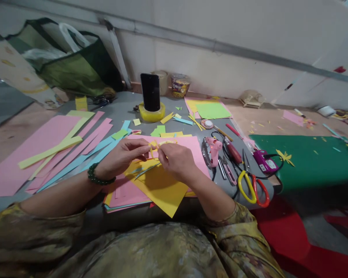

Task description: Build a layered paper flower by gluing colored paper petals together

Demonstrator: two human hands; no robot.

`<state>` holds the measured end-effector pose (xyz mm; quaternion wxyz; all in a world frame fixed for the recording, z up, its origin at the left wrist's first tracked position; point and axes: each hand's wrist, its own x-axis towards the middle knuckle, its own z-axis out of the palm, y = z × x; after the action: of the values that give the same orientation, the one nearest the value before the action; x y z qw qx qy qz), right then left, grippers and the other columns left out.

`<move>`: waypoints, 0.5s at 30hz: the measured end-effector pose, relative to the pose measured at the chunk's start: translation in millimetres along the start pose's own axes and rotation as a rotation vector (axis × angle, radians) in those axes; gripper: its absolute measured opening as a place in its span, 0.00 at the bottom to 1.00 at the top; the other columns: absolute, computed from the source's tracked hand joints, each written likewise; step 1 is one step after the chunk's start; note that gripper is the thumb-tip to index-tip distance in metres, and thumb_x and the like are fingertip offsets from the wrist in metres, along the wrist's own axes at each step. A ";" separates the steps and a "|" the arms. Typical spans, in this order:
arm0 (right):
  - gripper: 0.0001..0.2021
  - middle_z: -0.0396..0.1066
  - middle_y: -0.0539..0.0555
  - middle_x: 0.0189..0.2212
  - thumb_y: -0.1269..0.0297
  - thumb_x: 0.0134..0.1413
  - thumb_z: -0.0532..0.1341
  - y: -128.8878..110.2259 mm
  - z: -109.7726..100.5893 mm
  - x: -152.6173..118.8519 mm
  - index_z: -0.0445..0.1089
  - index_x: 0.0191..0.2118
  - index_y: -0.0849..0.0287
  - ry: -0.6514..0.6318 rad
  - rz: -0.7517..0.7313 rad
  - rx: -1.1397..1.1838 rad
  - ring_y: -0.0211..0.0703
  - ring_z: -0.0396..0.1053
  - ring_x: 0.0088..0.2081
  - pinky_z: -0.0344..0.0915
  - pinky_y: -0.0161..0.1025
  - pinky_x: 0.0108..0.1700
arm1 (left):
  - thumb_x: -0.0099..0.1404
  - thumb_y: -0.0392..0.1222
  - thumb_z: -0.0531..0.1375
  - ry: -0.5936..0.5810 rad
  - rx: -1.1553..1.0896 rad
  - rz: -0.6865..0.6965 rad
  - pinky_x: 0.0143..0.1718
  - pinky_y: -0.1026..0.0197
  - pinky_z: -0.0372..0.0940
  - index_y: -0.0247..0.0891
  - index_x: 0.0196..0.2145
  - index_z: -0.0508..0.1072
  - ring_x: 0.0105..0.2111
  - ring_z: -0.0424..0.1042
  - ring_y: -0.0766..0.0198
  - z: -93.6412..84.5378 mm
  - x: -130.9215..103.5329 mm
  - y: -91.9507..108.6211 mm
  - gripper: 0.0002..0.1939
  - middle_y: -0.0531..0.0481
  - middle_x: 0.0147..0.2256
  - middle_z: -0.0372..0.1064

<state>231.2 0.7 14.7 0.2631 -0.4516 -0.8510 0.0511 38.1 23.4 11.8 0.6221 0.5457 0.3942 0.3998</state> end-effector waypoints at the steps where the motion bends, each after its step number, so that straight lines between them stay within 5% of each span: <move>1: 0.15 0.70 0.51 0.23 0.68 0.65 0.52 1.3 2.3 -0.9 0.65 0.26 0.57 0.045 -0.036 -0.085 0.38 0.62 0.26 0.51 0.36 0.30 | 0.48 0.54 0.74 -0.003 -0.004 -0.005 0.28 0.66 0.67 0.37 0.24 0.79 0.24 0.69 0.69 0.2 -0.1 0.0 0.17 0.53 0.22 0.71; 9: 0.16 0.71 0.54 0.21 0.70 0.65 0.53 -0.6 17.2 -3.0 0.70 0.25 0.58 0.327 -0.209 -0.517 0.42 0.63 0.25 0.47 0.40 0.28 | 0.54 0.53 0.70 0.027 0.125 0.076 0.31 0.65 0.69 0.37 0.26 0.79 0.26 0.70 0.67 3.0 -0.3 -4.8 0.15 0.51 0.25 0.74; 15: 0.17 0.71 0.56 0.20 0.70 0.64 0.53 -4.1 20.0 -1.8 0.72 0.25 0.59 0.238 -0.189 -0.531 0.43 0.61 0.24 0.43 0.41 0.26 | 0.54 0.53 0.70 0.101 0.226 0.156 0.30 0.63 0.69 0.38 0.27 0.82 0.27 0.70 0.65 0.6 1.0 -9.8 0.14 0.49 0.26 0.76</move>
<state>219.1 -0.1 -1.8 0.2374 -0.4263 -0.8360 -0.2511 39.6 23.3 2.1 0.5029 0.6205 0.4239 0.4269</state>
